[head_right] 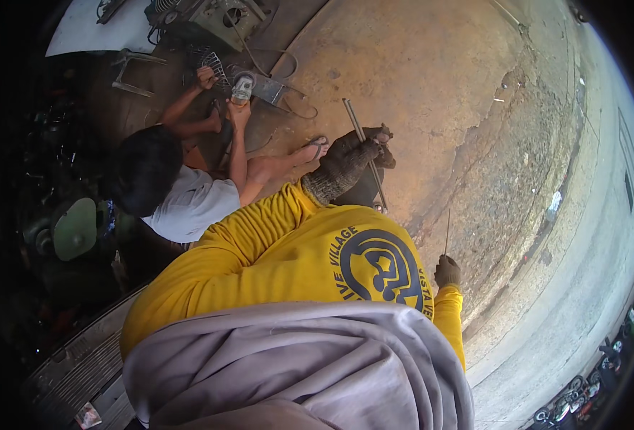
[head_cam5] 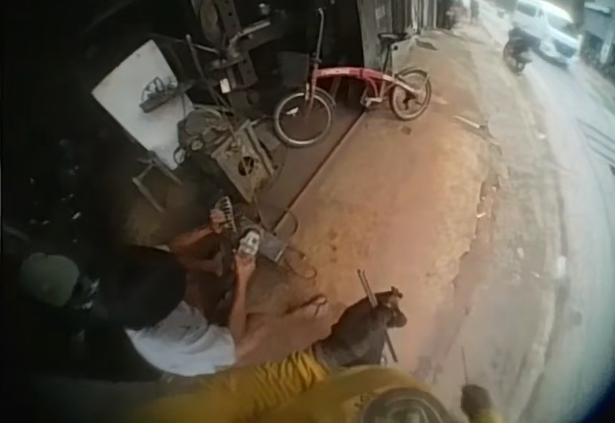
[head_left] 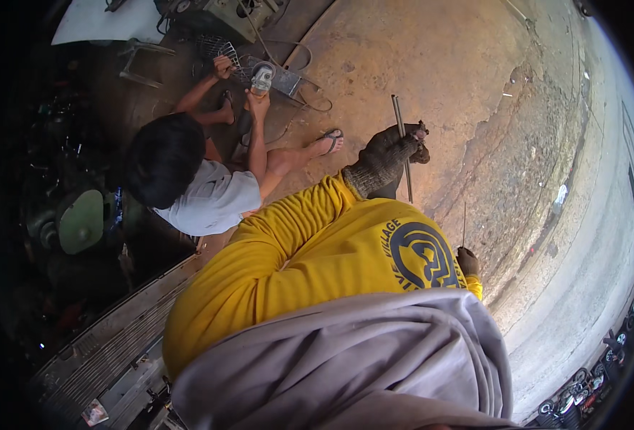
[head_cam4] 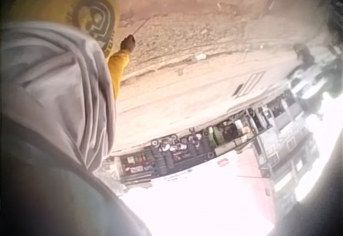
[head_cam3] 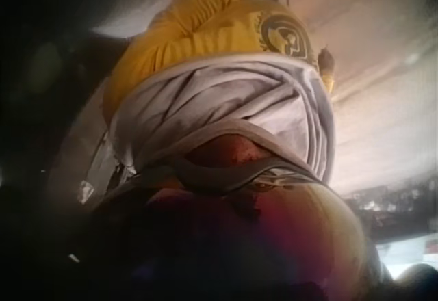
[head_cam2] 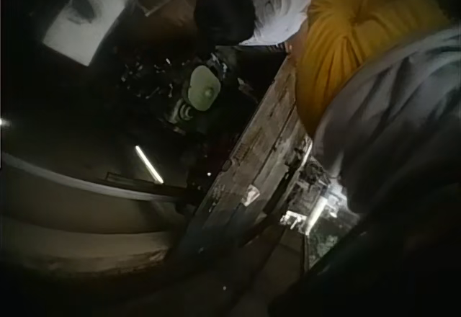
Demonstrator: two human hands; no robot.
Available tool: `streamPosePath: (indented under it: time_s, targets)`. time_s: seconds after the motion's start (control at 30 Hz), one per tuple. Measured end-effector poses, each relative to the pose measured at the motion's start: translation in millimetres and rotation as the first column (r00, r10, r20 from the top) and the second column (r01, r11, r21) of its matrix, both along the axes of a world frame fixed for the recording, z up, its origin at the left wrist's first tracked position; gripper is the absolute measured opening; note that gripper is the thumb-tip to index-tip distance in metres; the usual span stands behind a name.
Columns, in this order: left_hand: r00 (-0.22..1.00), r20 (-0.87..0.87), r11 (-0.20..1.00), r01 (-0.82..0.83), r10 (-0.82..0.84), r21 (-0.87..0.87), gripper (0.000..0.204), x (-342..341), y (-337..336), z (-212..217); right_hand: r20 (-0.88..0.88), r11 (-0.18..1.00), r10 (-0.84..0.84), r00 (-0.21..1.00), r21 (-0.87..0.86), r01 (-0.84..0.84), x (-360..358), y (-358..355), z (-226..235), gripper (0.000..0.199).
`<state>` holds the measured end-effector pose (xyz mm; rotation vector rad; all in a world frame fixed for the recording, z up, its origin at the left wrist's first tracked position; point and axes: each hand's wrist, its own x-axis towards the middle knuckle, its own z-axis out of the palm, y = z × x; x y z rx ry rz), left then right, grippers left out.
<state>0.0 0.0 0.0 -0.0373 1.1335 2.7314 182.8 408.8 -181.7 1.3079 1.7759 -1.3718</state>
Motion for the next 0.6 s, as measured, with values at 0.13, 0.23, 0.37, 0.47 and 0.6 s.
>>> streamPosePath:
  time_s: [0.13, 0.23, 0.37, 0.47, 0.6]
  targets:
    - [0.995, 0.007, 0.995, -0.104, 0.103, 0.006, 0.022, -66.0, -1.7, -2.4, -0.153, 0.999, 0.041, 0.987, -0.019, -0.044, -145.0, -7.5, 17.2, 0.028]
    - [0.994, -0.014, 0.991, -0.109, 0.11, 0.072, 0.022, -135.5, -9.8, -17.7, -0.229, 0.996, 0.082, 0.97, -0.02, -0.088, -243.5, -48.1, 42.1, 0.025]
    - [0.982, 0.098, 0.987, -0.162, 0.162, -0.008, 0.024, -244.0, -23.5, -8.4, -0.359, 0.963, 0.219, 0.907, -0.07, -0.26, -364.1, -113.3, 91.9, 0.026]
    - [0.989, 0.089, 0.993, -0.12, 0.12, 0.002, 0.024, -326.6, -47.1, 13.8, -0.38, 0.924, 0.307, 0.873, -0.099, -0.368, -456.0, -163.3, 140.9, 0.027]
    - [0.899, 0.354, 0.944, -0.156, 0.258, -0.292, 0.03, -419.8, -99.1, 79.0, -0.627, 0.773, 0.405, 0.666, -0.155, -0.616, -575.2, -233.4, 203.0, 0.027]
